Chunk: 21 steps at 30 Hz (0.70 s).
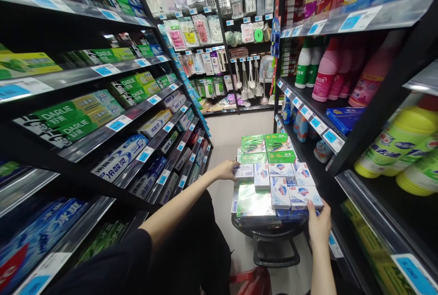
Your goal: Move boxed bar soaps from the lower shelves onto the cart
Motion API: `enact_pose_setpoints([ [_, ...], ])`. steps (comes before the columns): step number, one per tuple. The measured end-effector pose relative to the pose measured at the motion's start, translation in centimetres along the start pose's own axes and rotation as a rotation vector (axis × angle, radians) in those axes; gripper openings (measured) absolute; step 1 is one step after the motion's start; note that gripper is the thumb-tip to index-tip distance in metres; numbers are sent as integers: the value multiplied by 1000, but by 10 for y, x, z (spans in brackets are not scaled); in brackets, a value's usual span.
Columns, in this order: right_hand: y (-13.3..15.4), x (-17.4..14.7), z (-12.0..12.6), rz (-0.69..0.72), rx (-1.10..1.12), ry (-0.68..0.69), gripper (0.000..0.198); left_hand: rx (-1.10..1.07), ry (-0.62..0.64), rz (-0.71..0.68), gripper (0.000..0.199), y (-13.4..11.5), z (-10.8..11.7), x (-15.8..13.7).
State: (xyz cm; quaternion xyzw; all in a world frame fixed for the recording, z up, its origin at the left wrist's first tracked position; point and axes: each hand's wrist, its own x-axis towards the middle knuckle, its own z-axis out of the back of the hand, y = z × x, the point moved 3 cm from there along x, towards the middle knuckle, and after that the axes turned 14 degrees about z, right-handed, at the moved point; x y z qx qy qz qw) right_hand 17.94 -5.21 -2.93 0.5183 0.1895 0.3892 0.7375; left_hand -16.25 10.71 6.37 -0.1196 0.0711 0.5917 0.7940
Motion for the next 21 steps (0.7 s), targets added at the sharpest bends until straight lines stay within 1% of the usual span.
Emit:
enact_pose_setpoints([
  [7, -13, 4, -4, 17, 134, -44, 80, 7, -7, -11, 44, -1, 1, 1],
  [10, -19, 6, -6, 14, 182, -54, 79, 15, 1, -4, 44, -3, 2, 1],
  [13, -20, 8, -6, 25, 174, -37, 81, 22, 13, -5, 47, -4, 3, 1],
  [17, -17, 9, -5, 20, 139, -11, 82, 31, 33, -16, 55, -3, 3, 1],
  [21, -14, 8, -3, 2, 138, 4, 85, 43, 33, -25, 71, -4, 5, 1],
])
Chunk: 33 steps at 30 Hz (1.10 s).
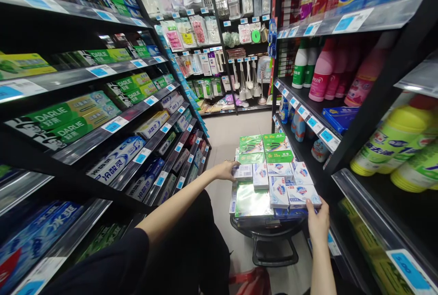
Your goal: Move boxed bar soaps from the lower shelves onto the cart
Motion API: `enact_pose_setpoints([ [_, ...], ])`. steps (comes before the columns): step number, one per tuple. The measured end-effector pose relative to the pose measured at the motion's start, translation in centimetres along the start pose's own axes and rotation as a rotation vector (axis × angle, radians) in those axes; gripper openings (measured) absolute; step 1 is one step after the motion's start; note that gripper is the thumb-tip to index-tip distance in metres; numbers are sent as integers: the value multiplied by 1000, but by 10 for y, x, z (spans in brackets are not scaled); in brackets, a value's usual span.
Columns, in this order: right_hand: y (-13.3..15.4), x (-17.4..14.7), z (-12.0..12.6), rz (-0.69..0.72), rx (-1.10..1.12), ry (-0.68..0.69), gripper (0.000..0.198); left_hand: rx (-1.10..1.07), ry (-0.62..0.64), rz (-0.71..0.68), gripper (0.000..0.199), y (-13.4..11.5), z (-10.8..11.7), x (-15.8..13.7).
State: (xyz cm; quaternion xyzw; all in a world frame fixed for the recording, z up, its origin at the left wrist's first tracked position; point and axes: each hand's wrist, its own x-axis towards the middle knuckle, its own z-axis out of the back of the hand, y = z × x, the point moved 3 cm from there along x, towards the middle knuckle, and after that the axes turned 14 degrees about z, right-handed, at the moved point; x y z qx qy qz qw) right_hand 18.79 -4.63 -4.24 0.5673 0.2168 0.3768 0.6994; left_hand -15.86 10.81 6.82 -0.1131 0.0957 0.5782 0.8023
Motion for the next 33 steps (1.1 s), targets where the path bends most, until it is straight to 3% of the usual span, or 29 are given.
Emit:
enact_pose_setpoints([
  [7, 6, -1, 1, -16, -37, 16, 88, 32, -14, 1, 76, -6, 4, -4],
  [10, 6, -1, 1, -21, -35, 21, 89, 32, -75, -12, 89, -13, 2, -4],
  [14, 6, -1, 2, -20, -29, 35, 92, 2, -104, -130, 111, -42, -2, 2],
  [19, 8, -2, 2, -32, -24, 39, 94, 58, -86, -198, 107, -82, 3, 14],
  [22, 9, -3, 2, -35, -5, 33, 92, 100, -100, -200, 101, -89, 5, 16],
  [25, 9, -3, 3, -21, 20, 24, 89, 105, -136, -205, 112, -90, 2, 12],
  [28, 9, -2, 3, -19, 24, 23, 89, 95, -209, -321, 120, -98, -6, 1],
  [30, 9, -2, 2, -21, 9, 23, 91, 89, -259, -480, 107, -110, -12, -9],
  [33, 10, -2, 2, -30, 3, 22, 93, 98, -313, -702, 68, -128, -24, -22],
])
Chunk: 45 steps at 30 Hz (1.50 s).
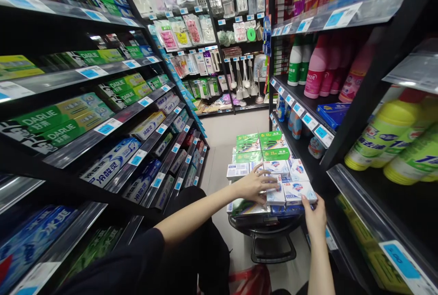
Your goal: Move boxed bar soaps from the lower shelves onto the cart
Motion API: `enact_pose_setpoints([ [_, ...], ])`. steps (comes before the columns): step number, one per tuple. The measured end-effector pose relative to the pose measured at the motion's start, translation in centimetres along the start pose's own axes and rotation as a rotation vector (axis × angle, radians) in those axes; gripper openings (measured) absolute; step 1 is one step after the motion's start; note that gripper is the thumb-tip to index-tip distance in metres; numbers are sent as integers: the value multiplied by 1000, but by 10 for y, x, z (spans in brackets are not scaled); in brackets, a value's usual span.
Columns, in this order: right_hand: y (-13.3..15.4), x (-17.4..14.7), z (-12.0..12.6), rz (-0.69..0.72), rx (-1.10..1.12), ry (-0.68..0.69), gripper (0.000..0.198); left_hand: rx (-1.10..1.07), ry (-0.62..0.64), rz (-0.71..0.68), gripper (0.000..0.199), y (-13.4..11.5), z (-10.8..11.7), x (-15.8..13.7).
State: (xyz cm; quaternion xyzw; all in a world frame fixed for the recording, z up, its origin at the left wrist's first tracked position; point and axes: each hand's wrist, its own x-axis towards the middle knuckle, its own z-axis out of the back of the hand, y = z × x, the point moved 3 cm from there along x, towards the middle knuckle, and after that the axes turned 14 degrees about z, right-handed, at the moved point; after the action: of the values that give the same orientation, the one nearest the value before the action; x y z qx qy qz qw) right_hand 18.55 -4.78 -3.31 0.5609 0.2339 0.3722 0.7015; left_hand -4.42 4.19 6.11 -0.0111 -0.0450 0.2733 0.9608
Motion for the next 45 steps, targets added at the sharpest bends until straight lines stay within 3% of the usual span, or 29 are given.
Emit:
enact_pose_setpoints([
  [3, 2, -1, 0, 1, 10, -4, 91, -1, -35, -43, 52, -12, -7, 2],
  [13, 11, -1, 6, 48, -86, -36, 84, -130, -37, 37, 66, -13, -6, 1],
  [15, 11, -1, 7, 42, -82, -28, 86, -198, -87, 142, 72, -6, 0, -3],
  [18, 11, -1, 7, 34, -75, -17, 86, -276, -146, 436, 75, 14, 11, -14],
  [21, 9, 0, 9, 25, -75, -17, 86, -266, -128, 699, 75, 35, 19, -29],
  [27, 2, 2, 6, 42, -29, -29, 86, -209, 28, 878, 83, 71, 27, -54],
  [30, -3, 3, 4, 24, 19, -57, 88, -218, 16, 831, 66, 70, 38, -32],
  [35, -4, 3, 4, 15, 4, -112, 85, -152, 24, 375, 43, 21, 57, 62],
  [38, 3, 3, 3, -3, 19, -100, 87, -81, 31, 358, 41, 1, 64, 101],
  [42, 23, -2, 0, 0, 24, -50, 89, -91, 17, 374, 42, -10, 66, 116],
  [45, 36, -4, -1, 27, -41, -70, 75, -141, 28, 336, 39, -12, 54, 132],
])
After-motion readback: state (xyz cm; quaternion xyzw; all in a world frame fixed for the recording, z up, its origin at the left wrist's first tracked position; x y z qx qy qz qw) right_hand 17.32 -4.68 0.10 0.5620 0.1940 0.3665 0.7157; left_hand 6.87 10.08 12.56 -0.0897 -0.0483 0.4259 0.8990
